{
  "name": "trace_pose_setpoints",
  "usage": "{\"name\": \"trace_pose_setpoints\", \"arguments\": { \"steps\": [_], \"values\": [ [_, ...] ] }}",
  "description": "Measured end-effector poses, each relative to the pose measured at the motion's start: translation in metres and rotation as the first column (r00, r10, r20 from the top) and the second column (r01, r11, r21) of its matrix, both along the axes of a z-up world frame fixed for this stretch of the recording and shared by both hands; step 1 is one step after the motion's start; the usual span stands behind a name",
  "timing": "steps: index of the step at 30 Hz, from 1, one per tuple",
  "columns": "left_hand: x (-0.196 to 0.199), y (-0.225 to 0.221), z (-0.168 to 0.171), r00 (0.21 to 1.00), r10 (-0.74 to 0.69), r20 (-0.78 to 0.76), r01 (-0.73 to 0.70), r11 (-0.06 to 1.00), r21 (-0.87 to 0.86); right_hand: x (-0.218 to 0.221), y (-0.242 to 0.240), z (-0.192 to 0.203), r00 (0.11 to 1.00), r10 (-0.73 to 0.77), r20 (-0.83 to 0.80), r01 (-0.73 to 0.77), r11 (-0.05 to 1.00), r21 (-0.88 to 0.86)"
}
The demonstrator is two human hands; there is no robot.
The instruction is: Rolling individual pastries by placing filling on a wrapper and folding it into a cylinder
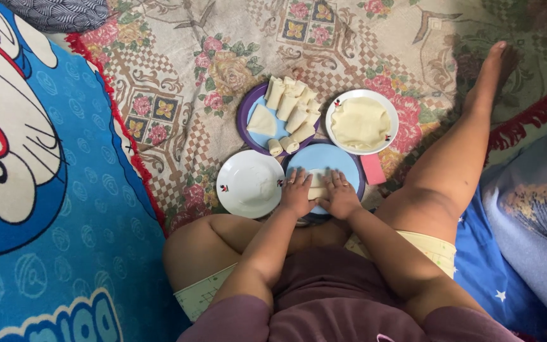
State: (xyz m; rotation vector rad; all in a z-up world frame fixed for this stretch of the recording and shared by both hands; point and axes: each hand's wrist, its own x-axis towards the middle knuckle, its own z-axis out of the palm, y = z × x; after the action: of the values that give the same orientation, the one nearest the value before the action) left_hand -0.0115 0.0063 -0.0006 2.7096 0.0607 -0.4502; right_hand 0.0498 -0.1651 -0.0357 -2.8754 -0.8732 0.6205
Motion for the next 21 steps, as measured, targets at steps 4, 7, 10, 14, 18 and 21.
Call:
{"name": "trace_pose_setpoints", "arguments": {
  "steps": [4,7,10,14,18,21],
  "values": [
    [-0.018,-0.005,-0.032,0.992,0.02,0.125,-0.018,1.0,-0.022,-0.02,-0.006,-0.004,0.998,0.037,0.059,-0.033,0.998,-0.062],
    [-0.023,-0.008,-0.053,0.974,0.052,0.222,-0.048,0.999,-0.022,-0.025,-0.009,-0.009,0.988,0.051,0.148,-0.051,0.999,-0.008],
    [-0.031,-0.006,-0.055,0.913,0.138,0.384,-0.132,0.99,-0.041,-0.024,-0.014,-0.013,0.978,0.04,0.203,-0.049,0.998,0.037],
    [-0.038,-0.003,-0.071,0.847,0.112,0.52,-0.12,0.993,-0.019,-0.027,-0.027,-0.033,0.941,-0.042,0.337,-0.022,0.983,0.183],
    [-0.038,-0.013,-0.069,0.723,0.039,0.69,-0.085,0.996,0.033,-0.032,-0.029,-0.036,0.855,-0.064,0.514,-0.109,0.948,0.3],
    [-0.051,-0.033,-0.063,0.717,0.025,0.697,-0.092,0.994,0.059,-0.042,-0.025,-0.035,0.823,-0.02,0.568,-0.176,0.941,0.289]
  ]
}}
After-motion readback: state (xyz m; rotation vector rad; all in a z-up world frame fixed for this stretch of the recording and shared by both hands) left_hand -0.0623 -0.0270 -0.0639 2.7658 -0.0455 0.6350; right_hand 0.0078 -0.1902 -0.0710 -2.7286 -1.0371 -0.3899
